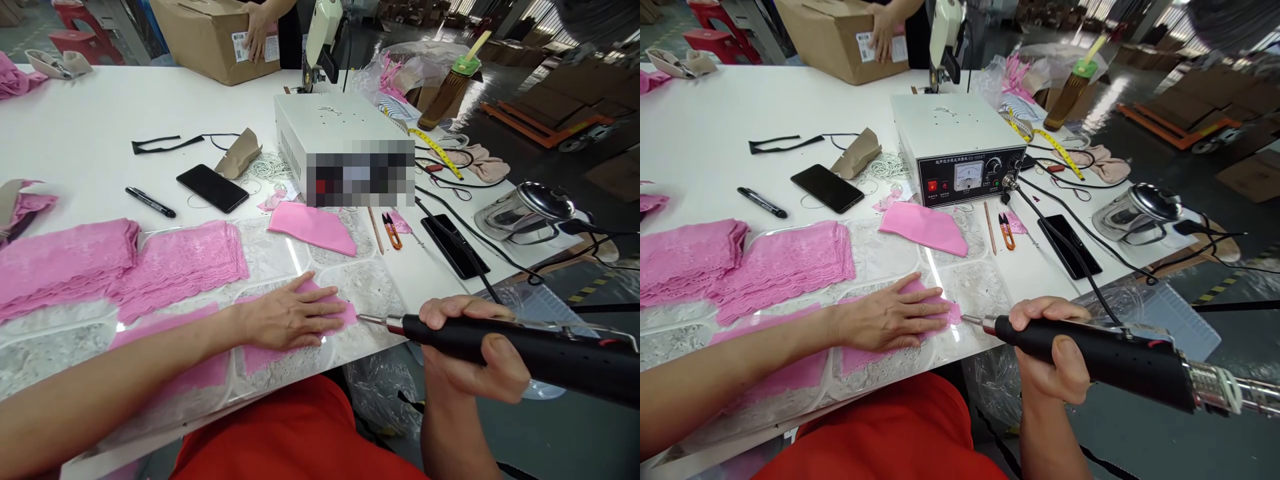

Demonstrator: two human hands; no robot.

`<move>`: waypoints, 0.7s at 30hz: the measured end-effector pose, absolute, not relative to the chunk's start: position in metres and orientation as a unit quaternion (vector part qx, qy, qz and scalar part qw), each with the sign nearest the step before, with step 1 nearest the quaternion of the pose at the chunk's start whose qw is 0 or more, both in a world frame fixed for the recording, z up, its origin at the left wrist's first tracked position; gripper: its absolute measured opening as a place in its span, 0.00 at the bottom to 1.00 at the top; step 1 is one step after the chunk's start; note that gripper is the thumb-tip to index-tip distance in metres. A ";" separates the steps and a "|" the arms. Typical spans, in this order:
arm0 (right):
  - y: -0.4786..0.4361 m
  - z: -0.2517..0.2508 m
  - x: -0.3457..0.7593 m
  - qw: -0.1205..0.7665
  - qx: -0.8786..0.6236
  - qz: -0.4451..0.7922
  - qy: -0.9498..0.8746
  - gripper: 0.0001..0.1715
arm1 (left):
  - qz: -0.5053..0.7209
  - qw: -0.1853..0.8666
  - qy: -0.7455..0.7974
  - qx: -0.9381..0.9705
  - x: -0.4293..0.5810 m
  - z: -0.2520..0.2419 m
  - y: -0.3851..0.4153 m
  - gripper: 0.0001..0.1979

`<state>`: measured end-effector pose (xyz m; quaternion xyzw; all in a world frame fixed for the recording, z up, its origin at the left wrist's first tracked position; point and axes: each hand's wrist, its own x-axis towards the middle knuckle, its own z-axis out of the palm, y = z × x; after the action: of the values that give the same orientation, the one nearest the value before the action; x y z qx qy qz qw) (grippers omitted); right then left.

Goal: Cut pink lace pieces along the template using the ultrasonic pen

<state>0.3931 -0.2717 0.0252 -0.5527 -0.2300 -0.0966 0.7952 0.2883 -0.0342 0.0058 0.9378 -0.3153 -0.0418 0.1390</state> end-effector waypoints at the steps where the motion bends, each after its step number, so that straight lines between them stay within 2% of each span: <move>1: -0.272 0.025 0.393 0.791 -0.558 -0.099 -0.230 0.08 | -0.041 0.141 -0.315 0.938 0.288 0.006 -0.034 0.22; 11: -0.272 0.026 0.392 0.762 -0.591 -0.120 -0.237 0.09 | -0.041 0.147 -0.314 0.937 0.288 0.006 -0.034 0.22; 21: -0.272 0.027 0.392 0.785 -0.565 -0.096 -0.236 0.06 | -0.054 0.124 -0.317 0.939 0.288 0.009 -0.035 0.22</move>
<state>0.3917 -0.2725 0.0272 -0.5650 -0.2358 -0.0960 0.7848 0.2880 -0.0349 0.0087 0.9386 -0.3173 -0.0539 0.1241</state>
